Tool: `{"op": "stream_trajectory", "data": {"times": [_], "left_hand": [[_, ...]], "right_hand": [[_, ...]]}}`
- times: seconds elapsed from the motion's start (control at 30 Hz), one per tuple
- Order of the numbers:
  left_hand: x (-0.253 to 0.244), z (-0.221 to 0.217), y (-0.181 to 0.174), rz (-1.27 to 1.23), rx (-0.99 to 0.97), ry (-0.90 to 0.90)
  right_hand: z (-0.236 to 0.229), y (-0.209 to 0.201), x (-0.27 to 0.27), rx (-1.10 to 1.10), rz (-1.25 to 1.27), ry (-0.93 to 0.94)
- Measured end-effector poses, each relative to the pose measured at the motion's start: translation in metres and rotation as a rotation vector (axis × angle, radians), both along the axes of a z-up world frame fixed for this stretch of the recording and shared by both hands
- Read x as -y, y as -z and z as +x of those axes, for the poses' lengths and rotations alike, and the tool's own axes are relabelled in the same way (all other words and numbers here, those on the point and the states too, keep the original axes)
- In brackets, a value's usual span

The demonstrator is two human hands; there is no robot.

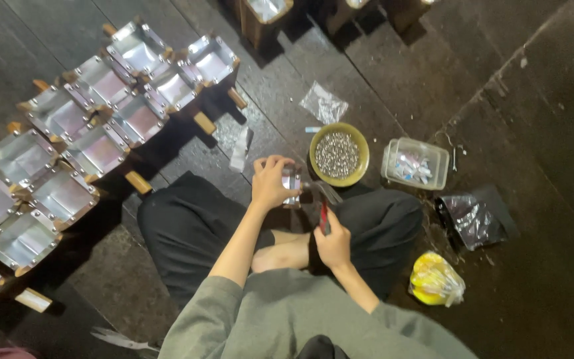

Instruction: Assembling small metal frames onto wooden blocks using a hammer and tacks in a workshop environment.

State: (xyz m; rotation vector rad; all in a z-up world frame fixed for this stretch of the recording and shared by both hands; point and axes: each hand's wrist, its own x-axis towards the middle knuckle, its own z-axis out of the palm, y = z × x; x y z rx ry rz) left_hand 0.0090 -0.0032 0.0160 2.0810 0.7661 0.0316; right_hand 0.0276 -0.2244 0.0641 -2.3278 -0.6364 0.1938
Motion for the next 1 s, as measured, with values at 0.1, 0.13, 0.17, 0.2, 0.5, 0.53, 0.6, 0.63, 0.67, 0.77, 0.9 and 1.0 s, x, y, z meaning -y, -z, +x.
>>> {"op": "stream_trajectory", "data": {"times": [0.1,0.13,0.17,0.2,0.5,0.53,0.6,0.63,0.67,0.77,0.9,1.0], "left_hand": [[-0.005,0.002,0.0,-0.019,0.035,-0.009],[-0.001,-0.003,-0.014,-0.021,0.035,0.003],[-0.002,-0.006,-0.029,-0.04,0.073,-0.045],[-0.003,-0.009,-0.044,-0.061,0.111,-0.093],[-0.021,-0.009,-0.005,0.008,-0.044,-0.21],[-0.024,0.001,-0.002,0.014,-0.039,-0.212],[-0.028,0.02,0.003,0.151,-0.144,-0.068],[-0.025,0.026,0.007,0.156,-0.141,-0.069],[-0.022,0.033,0.012,0.377,-0.098,0.007],[-0.009,0.053,0.027,0.654,0.023,0.186],[0.01,0.064,0.025,0.812,0.192,0.464],[0.019,0.063,0.025,0.76,0.175,0.613]], "right_hand": [[0.007,0.008,0.018,-0.248,0.032,0.196],[0.004,-0.003,0.021,-0.248,0.032,0.208],[0.006,-0.014,0.021,-0.327,0.017,0.242],[0.007,-0.026,0.02,-0.407,0.003,0.276],[0.02,0.082,0.044,-1.265,0.151,0.407],[0.014,0.086,0.036,-1.262,0.155,0.401],[0.002,0.093,0.022,-1.393,0.148,0.413],[-0.003,0.086,0.015,-1.39,0.153,0.409],[-0.008,0.079,0.007,-1.42,0.101,0.36],[-0.009,0.072,-0.006,-1.345,-0.054,0.145],[-0.003,0.05,-0.013,-0.633,-0.559,-0.191],[0.017,0.058,0.004,-0.5,-0.321,-0.112]]}}
